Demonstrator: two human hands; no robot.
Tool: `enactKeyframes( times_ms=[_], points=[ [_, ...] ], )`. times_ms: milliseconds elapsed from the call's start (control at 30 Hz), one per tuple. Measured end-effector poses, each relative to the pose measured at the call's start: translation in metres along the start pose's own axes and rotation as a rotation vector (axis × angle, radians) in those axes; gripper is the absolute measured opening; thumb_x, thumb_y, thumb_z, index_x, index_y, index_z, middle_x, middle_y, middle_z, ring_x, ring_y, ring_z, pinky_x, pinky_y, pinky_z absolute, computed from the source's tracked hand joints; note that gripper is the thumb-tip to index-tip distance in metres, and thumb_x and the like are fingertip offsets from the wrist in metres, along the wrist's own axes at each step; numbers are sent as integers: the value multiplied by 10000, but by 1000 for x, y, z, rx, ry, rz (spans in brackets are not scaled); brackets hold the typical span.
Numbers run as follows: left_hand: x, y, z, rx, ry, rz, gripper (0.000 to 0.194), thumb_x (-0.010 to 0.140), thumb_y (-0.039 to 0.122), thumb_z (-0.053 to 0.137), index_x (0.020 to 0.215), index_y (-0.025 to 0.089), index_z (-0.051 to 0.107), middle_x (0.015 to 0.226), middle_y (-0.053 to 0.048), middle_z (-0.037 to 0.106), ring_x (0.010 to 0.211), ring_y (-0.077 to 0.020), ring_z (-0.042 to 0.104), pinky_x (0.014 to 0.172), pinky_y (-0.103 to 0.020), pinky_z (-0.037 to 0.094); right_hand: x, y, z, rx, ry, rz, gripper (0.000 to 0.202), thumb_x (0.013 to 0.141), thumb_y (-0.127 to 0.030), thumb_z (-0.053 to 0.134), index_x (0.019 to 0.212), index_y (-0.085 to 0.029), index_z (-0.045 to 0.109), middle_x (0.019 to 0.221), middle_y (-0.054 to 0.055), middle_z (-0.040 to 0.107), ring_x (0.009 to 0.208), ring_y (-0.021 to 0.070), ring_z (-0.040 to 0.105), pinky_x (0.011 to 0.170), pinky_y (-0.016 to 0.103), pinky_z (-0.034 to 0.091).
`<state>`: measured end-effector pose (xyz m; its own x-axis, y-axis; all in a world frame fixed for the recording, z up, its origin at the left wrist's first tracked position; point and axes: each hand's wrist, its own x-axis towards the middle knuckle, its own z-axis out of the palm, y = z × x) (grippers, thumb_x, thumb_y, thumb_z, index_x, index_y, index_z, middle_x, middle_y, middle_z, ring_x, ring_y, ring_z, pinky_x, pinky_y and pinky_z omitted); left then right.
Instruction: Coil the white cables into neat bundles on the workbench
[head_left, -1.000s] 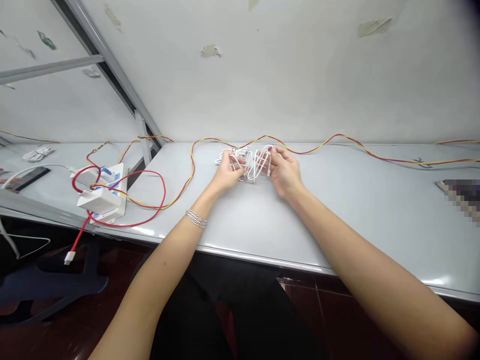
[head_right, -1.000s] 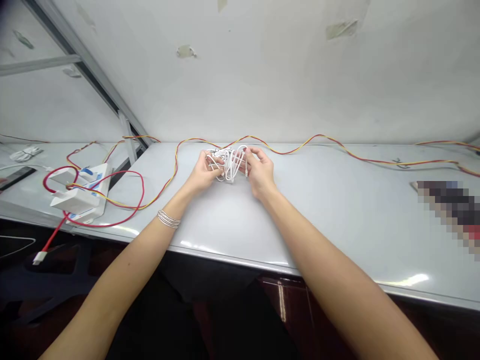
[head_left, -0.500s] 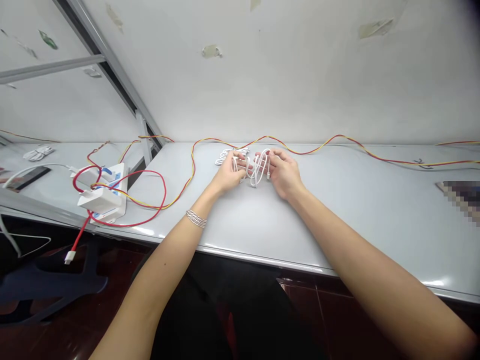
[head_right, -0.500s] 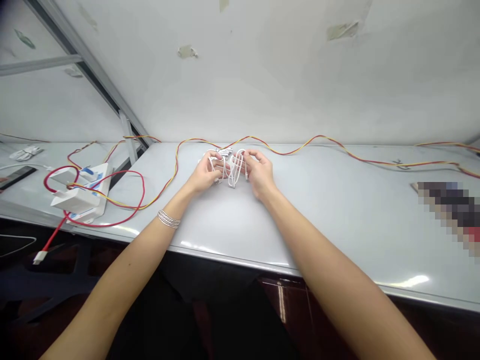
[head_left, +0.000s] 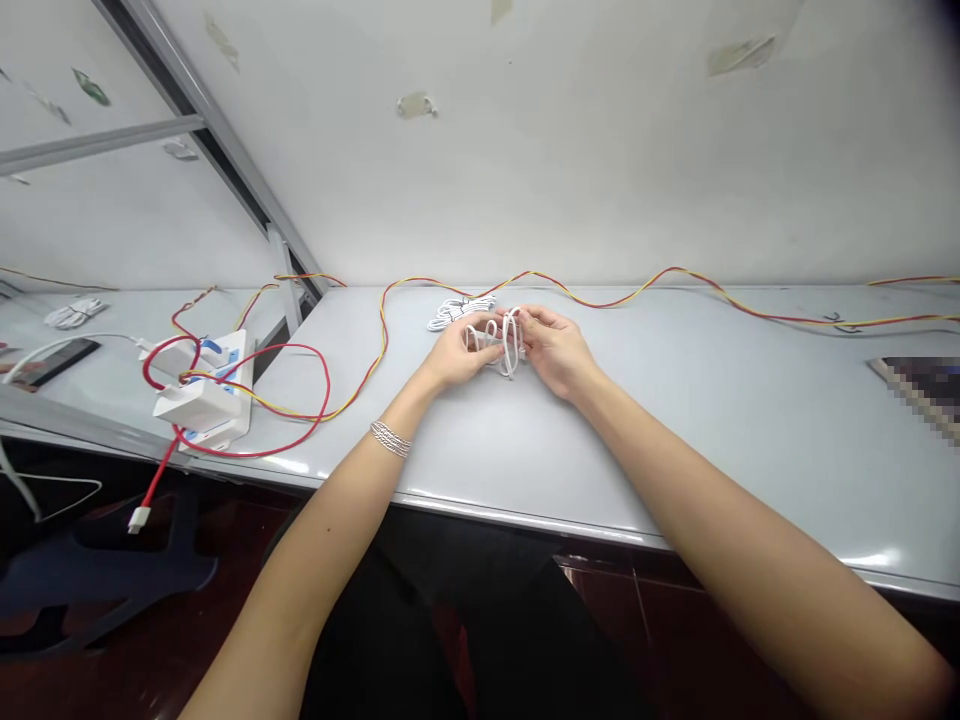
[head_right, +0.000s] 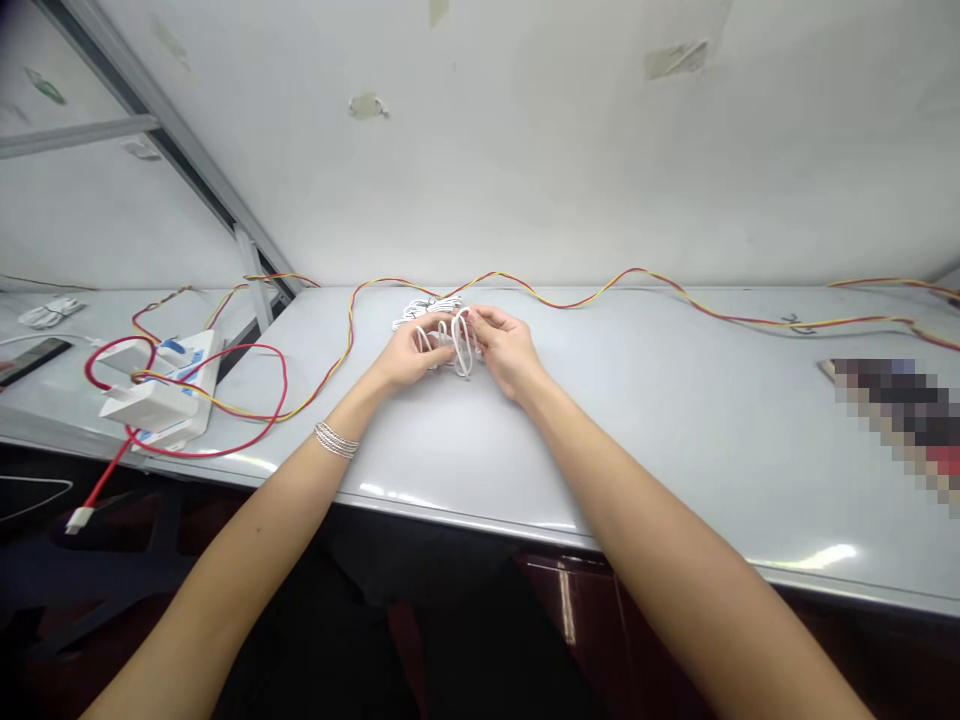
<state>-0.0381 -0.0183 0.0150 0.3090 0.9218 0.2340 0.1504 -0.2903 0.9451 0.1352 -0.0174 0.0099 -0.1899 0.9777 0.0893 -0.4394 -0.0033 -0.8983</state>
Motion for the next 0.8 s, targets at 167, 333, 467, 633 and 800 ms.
enactKeyframes(
  times_ms=[167,333,467,633,800],
  points=[
    [-1,2,0,89,-26,-39,359,716,352,814,987,134,723,788,-22,685,557,-93,513,544,-250,389,1,0,1,39,68,-11,364,681,-465,905,866,-215,716,906,23,764,830,171,710,756,291,581],
    [-1,4,1,54,60,-75,272,784,393,768,860,154,663,687,-19,633,571,-121,523,568,-269,390,4,-6,2,95,269,36,216,843,-379,797,865,-229,643,872,9,768,825,172,745,770,305,620],
    [1,6,2,-24,140,-84,254,833,392,723,828,147,656,901,-91,738,758,-159,622,727,-298,480,7,-8,-2,58,393,42,214,905,-400,730,897,-228,603,840,13,754,748,166,747,707,296,618],
    [2,6,3,-99,193,-155,259,838,371,729,933,141,657,957,-98,760,764,-144,649,733,-282,501,8,-7,-3,7,389,21,192,892,-368,740,911,-216,624,841,9,739,752,150,743,675,249,581],
    [2,7,4,-52,244,-177,208,857,303,711,993,154,658,850,-68,751,645,-121,622,628,-253,466,7,-11,0,38,438,-48,128,933,-291,674,866,-213,597,840,6,740,764,140,741,685,234,564]
  ],
)
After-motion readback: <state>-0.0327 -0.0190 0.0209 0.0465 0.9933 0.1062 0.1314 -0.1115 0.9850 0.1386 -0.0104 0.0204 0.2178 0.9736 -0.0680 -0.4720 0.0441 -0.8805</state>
